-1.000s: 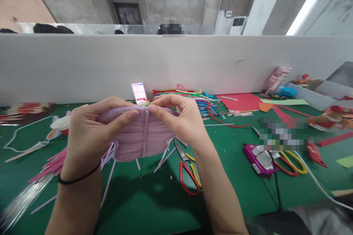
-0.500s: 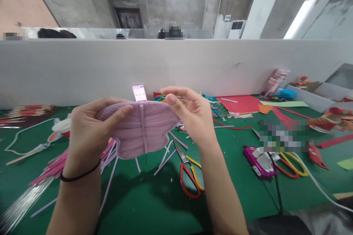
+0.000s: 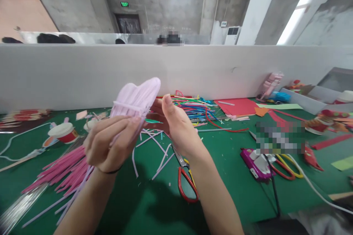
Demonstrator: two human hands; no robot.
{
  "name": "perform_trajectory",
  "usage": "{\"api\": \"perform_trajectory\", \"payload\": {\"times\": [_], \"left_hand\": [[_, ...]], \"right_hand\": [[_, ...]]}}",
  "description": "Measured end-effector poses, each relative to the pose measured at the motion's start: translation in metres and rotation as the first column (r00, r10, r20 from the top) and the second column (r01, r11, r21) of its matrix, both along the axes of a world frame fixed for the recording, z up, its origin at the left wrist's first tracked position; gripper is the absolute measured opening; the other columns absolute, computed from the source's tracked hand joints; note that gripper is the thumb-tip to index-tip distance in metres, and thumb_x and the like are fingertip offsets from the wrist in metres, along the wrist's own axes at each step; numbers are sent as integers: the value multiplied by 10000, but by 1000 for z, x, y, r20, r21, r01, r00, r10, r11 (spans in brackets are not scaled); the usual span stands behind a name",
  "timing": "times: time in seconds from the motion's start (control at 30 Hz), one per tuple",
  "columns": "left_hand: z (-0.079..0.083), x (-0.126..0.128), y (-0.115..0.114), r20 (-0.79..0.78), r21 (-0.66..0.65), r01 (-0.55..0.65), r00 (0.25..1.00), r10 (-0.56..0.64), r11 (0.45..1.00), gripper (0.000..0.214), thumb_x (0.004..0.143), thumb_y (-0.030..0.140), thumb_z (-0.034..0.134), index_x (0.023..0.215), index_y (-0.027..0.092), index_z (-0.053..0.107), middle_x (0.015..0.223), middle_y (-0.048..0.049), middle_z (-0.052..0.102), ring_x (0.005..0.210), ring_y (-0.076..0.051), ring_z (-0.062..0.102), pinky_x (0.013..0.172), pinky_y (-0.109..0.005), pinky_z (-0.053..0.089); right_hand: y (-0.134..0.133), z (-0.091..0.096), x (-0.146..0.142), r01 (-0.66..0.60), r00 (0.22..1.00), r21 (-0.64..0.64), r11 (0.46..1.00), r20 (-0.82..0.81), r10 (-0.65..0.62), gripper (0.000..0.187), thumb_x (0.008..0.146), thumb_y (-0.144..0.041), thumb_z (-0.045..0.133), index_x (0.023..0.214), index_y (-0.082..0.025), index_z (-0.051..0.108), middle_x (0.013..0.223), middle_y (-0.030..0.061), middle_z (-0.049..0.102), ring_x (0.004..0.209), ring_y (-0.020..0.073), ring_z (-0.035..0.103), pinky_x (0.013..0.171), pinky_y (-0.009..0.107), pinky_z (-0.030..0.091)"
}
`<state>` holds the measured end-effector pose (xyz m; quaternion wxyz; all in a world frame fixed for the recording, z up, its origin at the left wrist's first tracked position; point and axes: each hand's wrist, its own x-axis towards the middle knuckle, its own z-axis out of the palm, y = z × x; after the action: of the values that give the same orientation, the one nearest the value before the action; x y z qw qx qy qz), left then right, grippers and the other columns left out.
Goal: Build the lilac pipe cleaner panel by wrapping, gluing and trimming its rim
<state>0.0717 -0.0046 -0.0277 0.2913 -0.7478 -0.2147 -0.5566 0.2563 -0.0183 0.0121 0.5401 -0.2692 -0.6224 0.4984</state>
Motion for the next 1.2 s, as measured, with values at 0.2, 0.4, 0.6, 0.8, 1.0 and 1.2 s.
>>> {"api": "perform_trajectory", "payload": {"times": [0.2,0.4,0.6,0.8,1.0,1.2], "left_hand": [[-1,25,20,-60,329,-101,990,128,939,344,754,207,821,1077,186,703,1026,-100,742,999,-255,707,868,-394,605],[-7,23,25,5,94,152,988,-153,984,291,871,172,601,1153,176,674,1102,-118,731,1073,-259,692,899,-402,578],[25,5,7,347,-427,6,925,158,904,642,808,342,759,1396,220,531,1415,-126,576,1291,-314,543,1056,-520,471],[41,-14,-1,477,-846,467,879,-25,257,389,794,479,756,1047,183,748,945,-76,779,813,-239,725,685,-340,604],[41,-10,-3,521,-821,498,853,11,279,293,744,427,813,934,206,781,865,-34,787,734,-192,715,630,-273,589],[38,-9,1,546,-790,524,838,-26,318,239,740,372,829,902,204,781,819,-32,782,670,-175,699,560,-251,573]], "right_hand": [[4,-7,-11,50,994,31,998,-101,-47,593,890,-735,478,1165,-260,704,1000,77,757,1016,238,691,833,379,587],[18,-12,-6,257,958,113,960,-158,-238,372,749,-434,810,1049,-235,714,1033,38,765,963,197,707,896,365,582],[23,-9,13,325,945,133,936,-75,-318,341,764,-392,806,1076,-267,746,1044,22,778,956,206,719,863,388,583],[17,-3,20,283,953,150,947,68,-295,276,739,-415,829,951,-247,775,959,20,777,899,193,710,817,347,561],[18,-4,20,280,957,61,958,58,-283,300,827,-515,720,853,-217,748,856,28,758,784,155,682,725,308,528],[19,-7,15,333,942,92,938,16,-336,285,765,-478,794,773,-201,724,742,8,734,679,125,640,664,277,498]]}}
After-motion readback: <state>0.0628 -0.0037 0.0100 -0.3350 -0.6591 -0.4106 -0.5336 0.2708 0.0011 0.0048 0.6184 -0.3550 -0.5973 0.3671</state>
